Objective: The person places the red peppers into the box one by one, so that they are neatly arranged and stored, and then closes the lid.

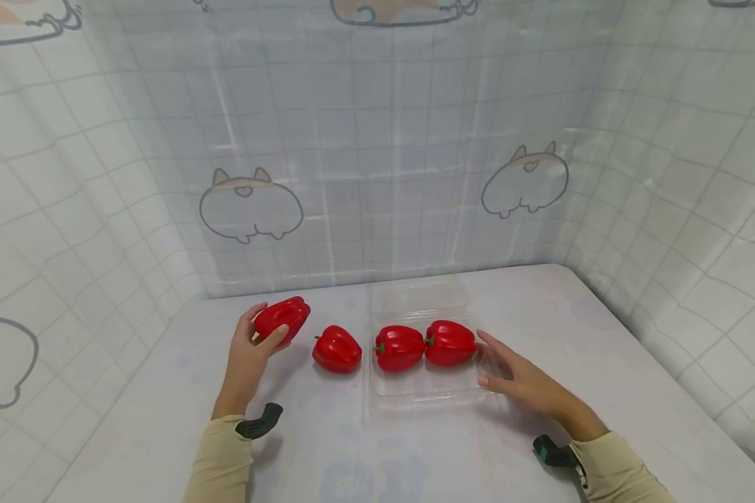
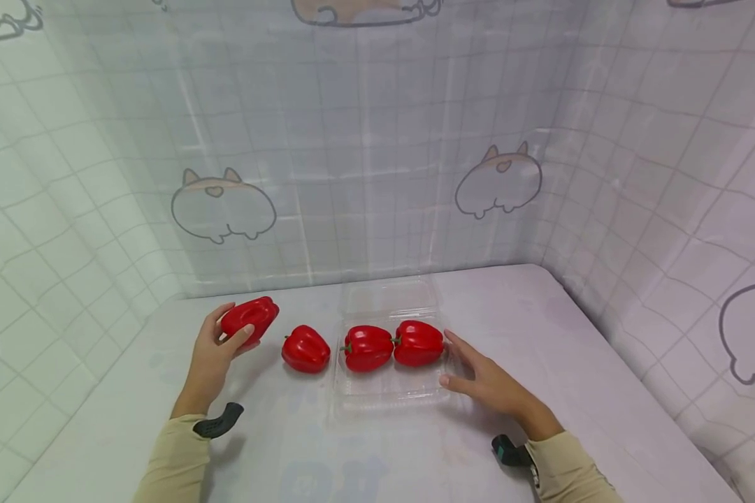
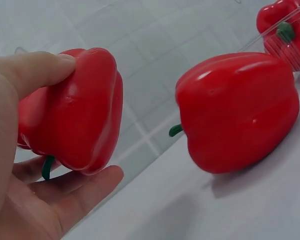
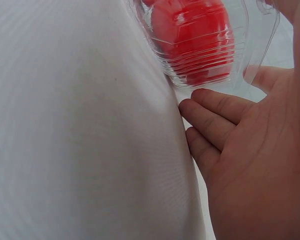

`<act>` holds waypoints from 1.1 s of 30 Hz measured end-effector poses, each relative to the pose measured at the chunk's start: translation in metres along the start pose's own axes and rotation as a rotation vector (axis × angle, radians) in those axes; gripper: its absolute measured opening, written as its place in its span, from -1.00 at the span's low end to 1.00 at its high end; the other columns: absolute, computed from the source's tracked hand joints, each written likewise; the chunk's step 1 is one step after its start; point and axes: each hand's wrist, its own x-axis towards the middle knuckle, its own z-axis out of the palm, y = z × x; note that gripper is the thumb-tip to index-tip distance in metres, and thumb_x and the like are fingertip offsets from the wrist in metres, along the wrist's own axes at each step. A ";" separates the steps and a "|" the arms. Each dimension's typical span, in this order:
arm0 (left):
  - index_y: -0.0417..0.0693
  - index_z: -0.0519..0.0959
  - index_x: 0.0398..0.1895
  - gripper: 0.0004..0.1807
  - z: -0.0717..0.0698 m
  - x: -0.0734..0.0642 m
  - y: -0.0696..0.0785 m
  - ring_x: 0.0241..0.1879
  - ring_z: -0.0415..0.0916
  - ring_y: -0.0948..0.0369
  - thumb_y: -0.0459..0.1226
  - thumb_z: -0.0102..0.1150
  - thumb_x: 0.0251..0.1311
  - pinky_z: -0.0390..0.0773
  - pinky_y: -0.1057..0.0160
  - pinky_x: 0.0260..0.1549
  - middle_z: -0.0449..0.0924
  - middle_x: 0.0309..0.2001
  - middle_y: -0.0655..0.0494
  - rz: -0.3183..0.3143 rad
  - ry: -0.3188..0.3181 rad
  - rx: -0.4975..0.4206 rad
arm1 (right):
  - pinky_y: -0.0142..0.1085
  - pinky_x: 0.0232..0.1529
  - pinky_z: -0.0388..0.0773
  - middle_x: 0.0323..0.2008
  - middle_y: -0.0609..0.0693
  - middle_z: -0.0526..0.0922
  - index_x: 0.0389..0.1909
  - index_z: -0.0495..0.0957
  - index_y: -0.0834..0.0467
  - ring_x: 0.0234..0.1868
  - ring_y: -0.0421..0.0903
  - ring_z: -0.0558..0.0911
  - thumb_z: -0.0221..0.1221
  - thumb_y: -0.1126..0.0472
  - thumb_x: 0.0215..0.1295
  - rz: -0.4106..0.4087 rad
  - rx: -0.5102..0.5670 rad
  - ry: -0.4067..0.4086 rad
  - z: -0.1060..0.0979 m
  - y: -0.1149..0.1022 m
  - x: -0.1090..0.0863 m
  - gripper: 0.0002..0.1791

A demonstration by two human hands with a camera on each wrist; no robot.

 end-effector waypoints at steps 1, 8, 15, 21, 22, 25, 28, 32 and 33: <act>0.23 0.05 0.57 -0.09 0.001 0.000 0.001 0.38 0.17 -0.04 -0.02 0.34 0.26 0.63 0.21 -0.04 0.18 0.45 0.00 0.007 -0.008 -0.009 | 0.29 0.36 0.12 0.52 0.21 0.13 0.60 -0.03 0.02 0.52 0.24 0.10 0.24 -0.03 0.36 0.002 -0.002 0.001 0.000 0.000 0.000 -0.08; 0.17 0.09 0.56 -0.11 0.011 0.002 0.005 0.36 0.21 -0.06 -0.01 0.34 0.25 0.64 0.22 -0.06 0.21 0.43 -0.01 0.033 -0.064 -0.013 | 0.29 0.35 0.13 0.52 0.21 0.12 0.60 -0.03 0.03 0.51 0.25 0.10 0.24 -0.03 0.35 0.000 0.001 -0.001 0.000 0.000 0.000 -0.08; 0.15 0.09 0.55 -0.09 0.020 0.002 0.012 0.36 0.21 -0.03 0.02 0.36 0.22 0.63 0.15 -0.03 0.22 0.42 0.01 0.025 -0.123 -0.044 | 0.29 0.35 0.14 0.52 0.21 0.14 0.60 -0.03 0.01 0.51 0.25 0.12 0.24 -0.02 0.35 0.007 -0.001 0.007 0.000 0.001 0.000 -0.08; 0.19 0.09 0.54 -0.04 0.028 -0.001 0.023 0.36 0.20 -0.03 0.02 0.42 0.15 0.61 0.01 0.02 0.23 0.41 0.04 0.036 -0.166 -0.042 | 0.27 0.35 0.15 0.53 0.20 0.13 0.60 -0.03 0.00 0.51 0.25 0.11 0.24 -0.03 0.35 0.020 -0.007 0.006 0.000 0.000 0.000 -0.07; 0.20 0.09 0.54 -0.03 0.029 -0.002 0.024 0.36 0.20 -0.03 0.02 0.43 0.14 0.60 0.00 0.03 0.23 0.41 0.05 0.036 -0.174 -0.041 | 0.27 0.36 0.15 0.53 0.20 0.12 0.61 -0.04 0.00 0.51 0.25 0.10 0.24 -0.04 0.35 0.022 -0.007 0.006 -0.001 0.000 0.000 -0.07; 0.22 0.09 0.54 0.00 0.033 -0.004 0.029 0.36 0.20 -0.04 -0.01 0.48 0.10 0.58 -0.06 0.05 0.23 0.41 0.07 0.026 -0.194 -0.017 | 0.26 0.37 0.14 0.53 0.20 0.11 0.61 -0.05 -0.01 0.52 0.24 0.10 0.25 -0.04 0.35 0.038 0.011 0.002 -0.001 -0.001 0.000 -0.06; 0.23 0.07 0.54 0.03 0.034 -0.005 0.033 0.36 0.19 -0.06 -0.05 0.51 0.07 0.57 -0.09 0.07 0.21 0.41 0.07 0.006 -0.214 0.012 | 0.26 0.37 0.12 0.53 0.21 0.10 0.61 -0.07 0.01 0.52 0.24 0.09 0.25 -0.03 0.35 0.033 0.014 0.000 -0.001 0.000 0.000 -0.05; 0.23 0.04 0.56 0.04 0.036 -0.007 0.036 0.37 0.19 -0.10 -0.13 0.50 0.10 0.58 -0.05 0.07 0.17 0.43 0.04 -0.014 -0.245 0.027 | 0.27 0.37 0.12 0.53 0.20 0.11 0.61 -0.06 0.01 0.51 0.24 0.11 0.25 -0.02 0.35 0.023 0.004 0.003 -0.001 0.000 0.001 -0.06; 0.23 0.03 0.56 0.04 0.037 -0.007 0.037 0.37 0.18 -0.11 -0.14 0.49 0.10 0.58 -0.05 0.07 0.16 0.43 0.03 -0.017 -0.249 0.028 | 0.27 0.37 0.12 0.53 0.20 0.12 0.61 -0.05 0.00 0.51 0.23 0.11 0.25 -0.02 0.35 0.026 0.005 0.004 -0.001 0.000 0.001 -0.06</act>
